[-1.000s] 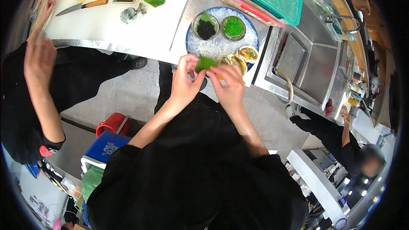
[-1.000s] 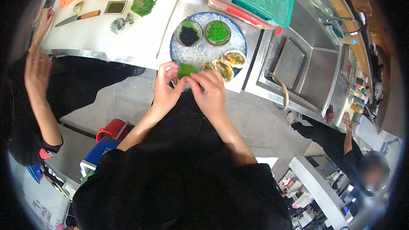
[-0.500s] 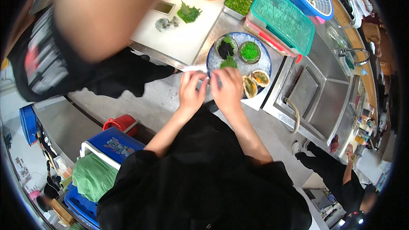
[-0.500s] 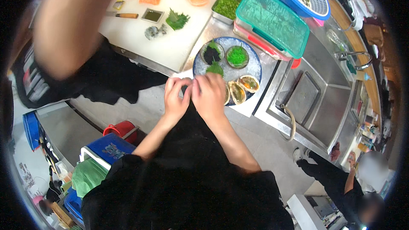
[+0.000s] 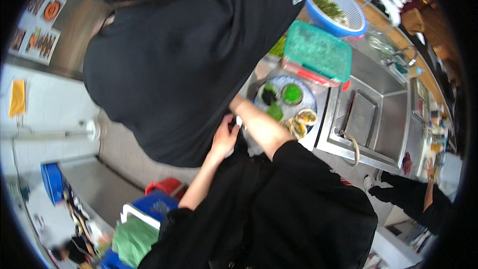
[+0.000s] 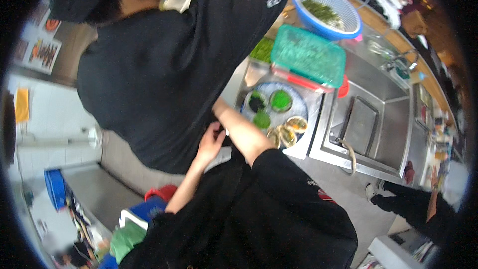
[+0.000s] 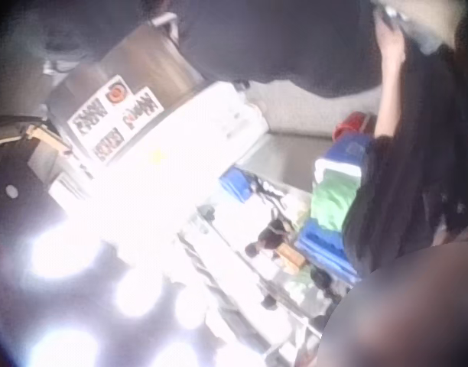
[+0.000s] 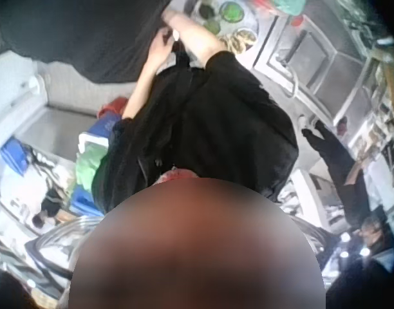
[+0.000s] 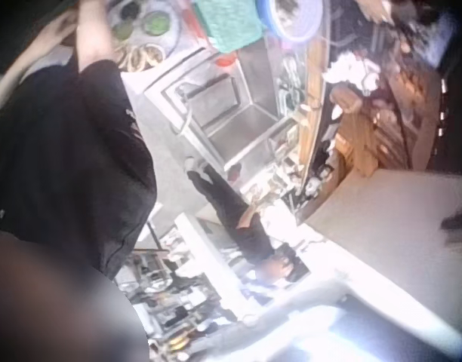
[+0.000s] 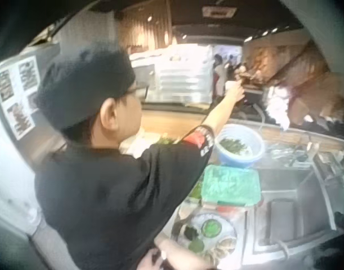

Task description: The person assembles a sushi dish by placing small yellow spheres into oyster shells on a bed of ice, then adds green garnish and a shiso leaf. The person handles containers of ingredients and a plate, and places the finished plate on the counter.

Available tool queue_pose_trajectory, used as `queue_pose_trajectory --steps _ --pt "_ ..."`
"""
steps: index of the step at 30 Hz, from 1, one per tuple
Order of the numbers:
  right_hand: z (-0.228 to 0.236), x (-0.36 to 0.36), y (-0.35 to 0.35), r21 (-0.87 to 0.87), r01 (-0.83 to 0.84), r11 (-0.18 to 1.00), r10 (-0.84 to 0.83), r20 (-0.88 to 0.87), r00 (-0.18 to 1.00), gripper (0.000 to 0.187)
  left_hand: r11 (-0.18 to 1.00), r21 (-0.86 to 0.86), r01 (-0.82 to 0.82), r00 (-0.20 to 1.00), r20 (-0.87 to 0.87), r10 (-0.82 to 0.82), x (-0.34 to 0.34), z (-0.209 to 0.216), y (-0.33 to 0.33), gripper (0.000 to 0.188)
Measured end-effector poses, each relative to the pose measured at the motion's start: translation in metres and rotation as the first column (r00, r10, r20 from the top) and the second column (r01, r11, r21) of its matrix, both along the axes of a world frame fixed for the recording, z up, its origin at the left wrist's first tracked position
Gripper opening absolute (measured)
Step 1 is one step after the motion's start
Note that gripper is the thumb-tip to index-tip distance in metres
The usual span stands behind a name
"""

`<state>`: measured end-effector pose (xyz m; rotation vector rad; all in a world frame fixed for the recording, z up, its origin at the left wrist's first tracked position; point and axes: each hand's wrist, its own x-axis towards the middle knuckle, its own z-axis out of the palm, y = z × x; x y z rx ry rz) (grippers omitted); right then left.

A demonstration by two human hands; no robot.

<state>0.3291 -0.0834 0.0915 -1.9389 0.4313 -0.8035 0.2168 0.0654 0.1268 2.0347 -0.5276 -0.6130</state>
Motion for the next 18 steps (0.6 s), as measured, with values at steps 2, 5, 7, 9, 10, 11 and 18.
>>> queue_pose_trajectory --steps 2,5,7,9,10,11,18 --pt "-0.003 0.001 -0.011 -0.024 0.006 1.000 -0.007 -0.046 0.999 0.031 0.990 -0.122 0.068 0.997 -0.021 -0.071 -0.003 -0.012 -0.006 0.035" --pt "-0.010 0.002 -0.029 -0.029 0.001 1.000 -0.004 -0.109 0.994 0.028 0.975 -0.148 0.169 0.979 -0.092 -0.183 -0.014 -0.005 -0.016 0.031" --pt "-0.007 0.004 -0.032 -0.016 -0.031 0.999 0.028 -0.148 0.989 0.027 0.955 -0.095 0.281 0.959 0.002 -0.282 -0.017 -0.020 -0.006 0.030" --pt "-0.003 0.001 -0.047 -0.012 -0.050 0.999 0.047 -0.179 0.983 0.025 0.932 -0.152 0.330 0.942 -0.003 -0.335 -0.022 -0.011 -0.004 0.031" --pt "-0.001 -0.006 -0.055 -0.009 -0.056 0.998 0.053 -0.198 0.979 0.024 0.923 -0.131 0.362 0.931 -0.010 -0.366 -0.021 0.002 -0.007 0.031" --pt "0.002 -0.014 -0.064 -0.004 -0.064 0.998 0.062 -0.214 0.975 0.023 0.917 -0.104 0.385 0.921 -0.028 -0.389 -0.021 0.014 -0.005 0.032" --pt "0.062 -0.145 -0.072 0.419 0.134 0.898 -0.123 -0.051 0.991 0.007 0.894 -0.442 -0.076 0.891 -0.432 -0.138 -0.015 0.046 -0.043 0.047"
